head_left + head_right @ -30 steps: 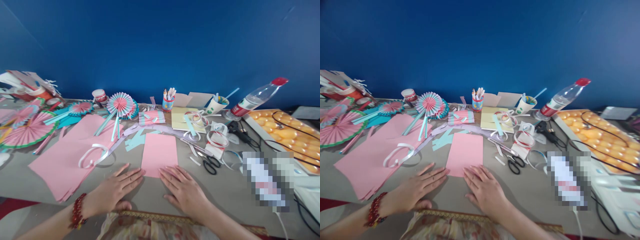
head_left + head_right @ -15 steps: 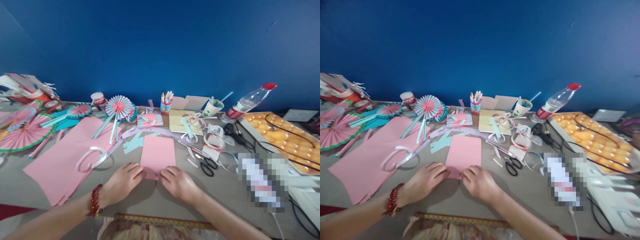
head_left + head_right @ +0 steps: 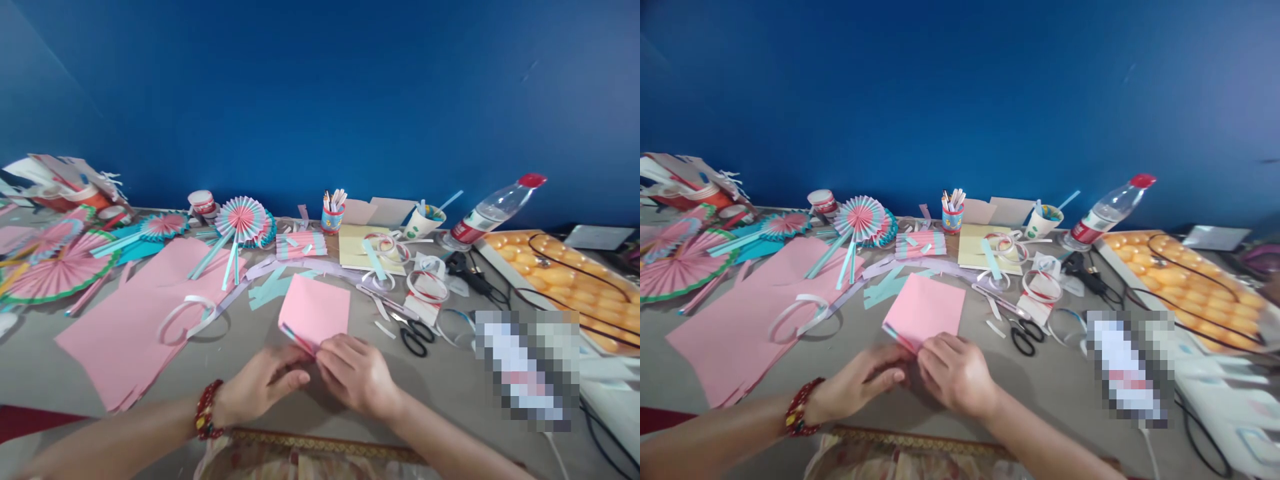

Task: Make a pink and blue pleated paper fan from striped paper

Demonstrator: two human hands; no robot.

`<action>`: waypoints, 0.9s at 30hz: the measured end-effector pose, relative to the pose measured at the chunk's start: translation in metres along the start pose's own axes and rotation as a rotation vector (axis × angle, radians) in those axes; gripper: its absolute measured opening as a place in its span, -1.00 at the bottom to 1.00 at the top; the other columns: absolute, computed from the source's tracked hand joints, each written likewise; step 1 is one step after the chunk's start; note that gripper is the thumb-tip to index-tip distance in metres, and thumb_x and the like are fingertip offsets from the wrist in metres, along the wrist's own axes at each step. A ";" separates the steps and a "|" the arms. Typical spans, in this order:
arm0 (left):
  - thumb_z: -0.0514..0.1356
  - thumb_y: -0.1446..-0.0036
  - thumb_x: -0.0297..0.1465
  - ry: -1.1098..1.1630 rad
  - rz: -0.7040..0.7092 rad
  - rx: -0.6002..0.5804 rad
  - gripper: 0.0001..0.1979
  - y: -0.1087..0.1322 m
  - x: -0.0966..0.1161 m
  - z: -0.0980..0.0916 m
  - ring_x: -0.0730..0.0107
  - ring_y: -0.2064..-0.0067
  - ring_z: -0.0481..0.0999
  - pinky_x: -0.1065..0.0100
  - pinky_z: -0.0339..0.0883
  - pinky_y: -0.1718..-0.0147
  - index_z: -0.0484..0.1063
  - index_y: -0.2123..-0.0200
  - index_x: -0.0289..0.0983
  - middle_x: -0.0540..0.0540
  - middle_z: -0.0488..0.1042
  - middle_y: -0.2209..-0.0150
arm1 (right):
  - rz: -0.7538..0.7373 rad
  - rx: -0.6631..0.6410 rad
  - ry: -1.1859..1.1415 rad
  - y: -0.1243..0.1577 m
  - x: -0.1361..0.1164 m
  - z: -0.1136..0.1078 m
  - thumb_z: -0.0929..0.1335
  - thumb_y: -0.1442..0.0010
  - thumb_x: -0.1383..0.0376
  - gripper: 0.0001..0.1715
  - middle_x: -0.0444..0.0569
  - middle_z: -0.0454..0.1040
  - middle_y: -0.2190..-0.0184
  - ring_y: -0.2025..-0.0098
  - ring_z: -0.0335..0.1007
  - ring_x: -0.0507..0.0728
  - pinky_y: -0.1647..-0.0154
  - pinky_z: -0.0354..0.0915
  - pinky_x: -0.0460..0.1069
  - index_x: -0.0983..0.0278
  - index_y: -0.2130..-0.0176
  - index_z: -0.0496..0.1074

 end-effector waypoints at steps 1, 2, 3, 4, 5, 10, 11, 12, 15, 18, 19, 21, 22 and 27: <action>-0.01 -0.36 -0.12 0.035 -0.012 0.033 -0.62 -0.003 -0.002 0.000 0.40 0.35 0.47 0.45 0.32 0.36 0.44 0.19 -0.27 -0.05 0.52 0.32 | -0.025 -0.001 -0.001 -0.001 -0.005 -0.001 0.23 -0.31 0.34 -0.80 0.03 0.52 0.29 0.25 0.41 0.12 0.22 0.34 -0.01 0.27 0.20 0.44; 0.01 -0.35 -0.12 0.047 -0.019 0.081 -0.62 -0.006 -0.003 -0.002 0.42 0.39 0.44 0.46 0.30 0.39 0.43 0.25 -0.29 -0.03 0.50 0.38 | -0.047 0.003 -0.001 -0.001 -0.010 -0.002 0.23 -0.31 0.34 -0.79 0.05 0.53 0.24 0.20 0.42 0.14 0.18 0.36 0.00 0.29 0.16 0.44; 0.02 -0.35 -0.13 0.039 -0.019 0.131 -0.63 -0.007 -0.004 -0.005 0.42 0.39 0.43 0.46 0.29 0.40 0.42 0.30 -0.29 -0.02 0.49 0.41 | -0.065 0.009 0.004 -0.001 -0.014 -0.003 0.24 -0.30 0.34 -0.78 0.07 0.54 0.20 0.16 0.43 0.15 0.14 0.37 0.01 0.30 0.12 0.44; 0.03 -0.34 -0.16 0.015 -0.010 0.183 -0.64 -0.008 -0.004 -0.008 0.42 0.39 0.42 0.45 0.30 0.39 0.41 0.33 -0.29 -0.03 0.49 0.41 | -0.077 0.015 0.014 -0.001 -0.017 -0.003 0.25 -0.29 0.34 -0.76 0.08 0.54 0.16 0.12 0.43 0.15 0.11 0.38 0.02 0.30 0.10 0.44; 0.04 -0.35 -0.19 -0.020 0.007 0.233 -0.67 -0.008 -0.002 -0.013 0.42 0.38 0.42 0.45 0.30 0.37 0.41 0.35 -0.29 -0.03 0.49 0.41 | -0.087 0.019 0.029 -0.001 -0.019 -0.004 0.26 -0.29 0.34 -0.75 0.08 0.54 0.13 0.08 0.43 0.16 0.08 0.38 0.02 0.30 0.07 0.44; 0.03 -0.28 -0.49 -0.390 0.323 0.408 -0.78 0.000 0.036 -0.047 0.43 0.40 0.42 0.43 0.32 0.38 0.38 0.41 -0.28 -0.05 0.46 0.44 | -0.166 0.019 0.121 -0.002 -0.025 -0.008 0.28 -0.29 0.30 -0.56 0.08 0.45 -0.11 -0.10 0.34 0.17 0.06 0.38 0.01 0.29 -0.14 0.35; 0.06 -0.23 -0.52 -0.523 0.422 0.441 -0.82 0.003 0.047 -0.055 0.39 0.35 0.44 0.38 0.36 0.32 0.39 0.39 -0.28 -0.09 0.48 0.39 | -0.175 0.026 0.135 -0.002 -0.024 -0.011 0.28 -0.30 0.30 -0.56 0.06 0.43 -0.13 -0.12 0.33 0.17 0.08 0.38 0.01 0.28 -0.16 0.35; 0.10 -0.19 -0.54 -0.654 0.535 0.506 -0.88 0.009 0.059 -0.063 0.33 0.29 0.47 0.32 0.38 0.26 0.41 0.36 -0.28 -0.13 0.50 0.32 | -0.170 0.038 0.143 -0.002 -0.022 -0.015 0.28 -0.30 0.32 -0.56 0.04 0.43 -0.14 -0.13 0.32 0.18 0.09 0.38 0.01 0.26 -0.15 0.35; 0.18 -0.11 -0.57 -0.925 0.695 0.663 -0.78 0.020 0.079 -0.083 0.15 0.08 0.50 0.16 0.41 0.13 0.43 0.15 -0.30 -0.24 0.50 0.10 | -0.098 0.143 0.119 0.001 -0.009 -0.036 0.28 -0.28 0.39 -0.62 0.06 0.48 -0.05 -0.08 0.35 0.19 0.08 0.36 0.04 0.25 -0.08 0.40; 0.20 -0.14 -0.57 -1.004 0.751 0.579 -0.76 0.018 0.080 -0.071 0.22 0.07 0.49 0.21 0.40 0.10 0.42 0.10 -0.28 -0.17 0.52 0.11 | 0.000 0.281 0.038 0.014 0.007 -0.055 0.29 -0.22 0.46 -0.70 0.10 0.52 0.12 0.06 0.42 0.18 0.08 0.36 0.07 0.27 0.05 0.43; 0.19 -0.17 -0.56 -1.029 0.741 0.487 -0.79 0.013 0.074 -0.058 0.24 0.08 0.48 0.21 0.39 0.09 0.42 0.11 -0.28 -0.14 0.52 0.13 | 0.051 0.308 0.010 0.020 0.012 -0.059 0.29 -0.21 0.48 -0.73 0.08 0.52 0.18 0.12 0.44 0.17 0.10 0.36 0.08 0.27 0.10 0.42; 0.13 -0.23 -0.55 -1.084 0.679 0.329 -0.85 0.004 0.057 -0.030 0.27 0.13 0.48 0.22 0.37 0.11 0.43 0.15 -0.30 -0.13 0.52 0.19 | 0.148 0.330 -0.019 0.032 0.021 -0.061 0.29 -0.20 0.48 -0.78 0.03 0.50 0.26 0.21 0.44 0.14 0.12 0.36 0.08 0.24 0.16 0.40; 0.12 -0.24 -0.55 -1.111 0.642 0.248 -0.87 -0.001 0.047 -0.016 0.30 0.21 0.47 0.25 0.37 0.18 0.43 0.17 -0.31 -0.12 0.51 0.25 | 0.178 0.314 -0.014 0.035 0.023 -0.060 0.30 -0.21 0.46 -0.80 0.02 0.49 0.26 0.23 0.44 0.14 0.11 0.35 0.09 0.24 0.17 0.39; 0.13 -0.26 -0.50 -1.126 0.544 0.074 -0.94 -0.014 0.019 0.021 0.30 0.33 0.37 0.27 0.28 0.38 0.41 0.26 -0.32 -0.09 0.41 0.37 | 0.148 -0.045 0.097 0.033 0.014 -0.017 0.32 -0.27 0.25 -0.72 0.11 0.49 0.12 0.09 0.39 0.23 0.07 0.31 0.11 0.28 0.02 0.38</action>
Point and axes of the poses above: each hand's wrist, its own y-axis away from the middle knuckle, its own z-axis out of the palm, x = y × z, the point moved 8 cm from there along -y, towards the middle knuckle
